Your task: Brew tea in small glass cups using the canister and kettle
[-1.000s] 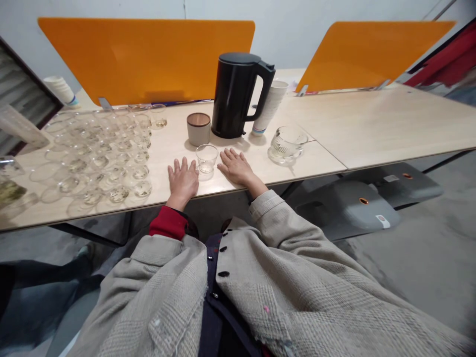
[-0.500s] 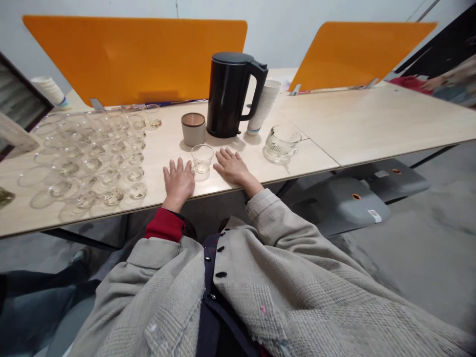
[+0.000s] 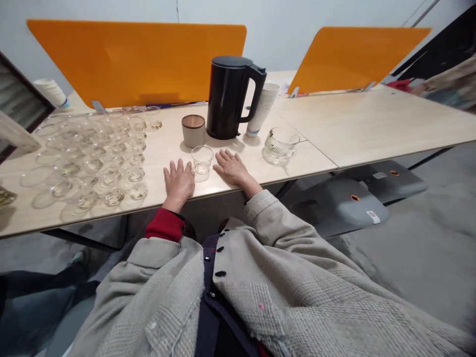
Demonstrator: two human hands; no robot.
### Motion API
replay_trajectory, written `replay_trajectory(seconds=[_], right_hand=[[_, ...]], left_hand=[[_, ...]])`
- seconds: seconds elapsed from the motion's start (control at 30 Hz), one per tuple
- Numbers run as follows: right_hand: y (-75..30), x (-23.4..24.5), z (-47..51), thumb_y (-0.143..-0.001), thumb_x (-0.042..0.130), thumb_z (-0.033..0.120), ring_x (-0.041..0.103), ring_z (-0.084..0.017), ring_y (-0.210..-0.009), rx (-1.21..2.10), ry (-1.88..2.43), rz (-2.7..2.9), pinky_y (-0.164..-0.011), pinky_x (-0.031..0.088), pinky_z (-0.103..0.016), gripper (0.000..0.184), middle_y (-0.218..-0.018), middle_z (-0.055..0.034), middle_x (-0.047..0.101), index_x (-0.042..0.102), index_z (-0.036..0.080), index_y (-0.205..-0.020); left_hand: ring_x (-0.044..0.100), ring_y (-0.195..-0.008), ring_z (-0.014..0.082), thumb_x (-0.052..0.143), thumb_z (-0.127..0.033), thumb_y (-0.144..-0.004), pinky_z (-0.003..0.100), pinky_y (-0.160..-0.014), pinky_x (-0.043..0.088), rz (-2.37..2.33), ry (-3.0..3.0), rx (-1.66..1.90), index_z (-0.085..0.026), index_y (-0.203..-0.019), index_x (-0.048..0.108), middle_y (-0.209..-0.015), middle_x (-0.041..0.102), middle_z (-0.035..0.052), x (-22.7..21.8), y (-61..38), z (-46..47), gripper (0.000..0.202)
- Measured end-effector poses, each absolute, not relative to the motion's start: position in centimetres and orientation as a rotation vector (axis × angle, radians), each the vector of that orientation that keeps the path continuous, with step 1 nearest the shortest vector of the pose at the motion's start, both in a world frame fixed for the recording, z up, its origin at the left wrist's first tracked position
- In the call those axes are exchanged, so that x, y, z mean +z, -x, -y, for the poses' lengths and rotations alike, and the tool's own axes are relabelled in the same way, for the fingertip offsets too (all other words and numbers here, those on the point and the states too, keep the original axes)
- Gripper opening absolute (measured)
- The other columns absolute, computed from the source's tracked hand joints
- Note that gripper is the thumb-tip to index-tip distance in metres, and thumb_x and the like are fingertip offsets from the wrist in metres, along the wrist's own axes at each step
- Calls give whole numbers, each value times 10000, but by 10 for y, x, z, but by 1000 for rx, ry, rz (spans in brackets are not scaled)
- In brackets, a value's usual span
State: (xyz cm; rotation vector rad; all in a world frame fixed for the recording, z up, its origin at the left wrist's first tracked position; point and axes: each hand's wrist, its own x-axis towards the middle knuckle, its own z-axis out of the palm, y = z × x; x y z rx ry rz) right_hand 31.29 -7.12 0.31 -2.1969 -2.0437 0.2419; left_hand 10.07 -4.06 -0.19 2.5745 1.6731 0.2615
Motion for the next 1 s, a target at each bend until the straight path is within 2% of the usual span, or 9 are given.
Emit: replay_trajectory(seconds=[1.0], right_hand=[[-314,1,69,-1097,333,456,161,-330,-1697,242,2203,2024,-1368,138,-579,687,-1812,-140,201,328,121,-1696]], left_hand=[[196,-1677,391,249,-387,-1100,647,-1345,154,-1677,-2559,225,-222,-1659,436,-1788,305,122,-1,-102,39,612]])
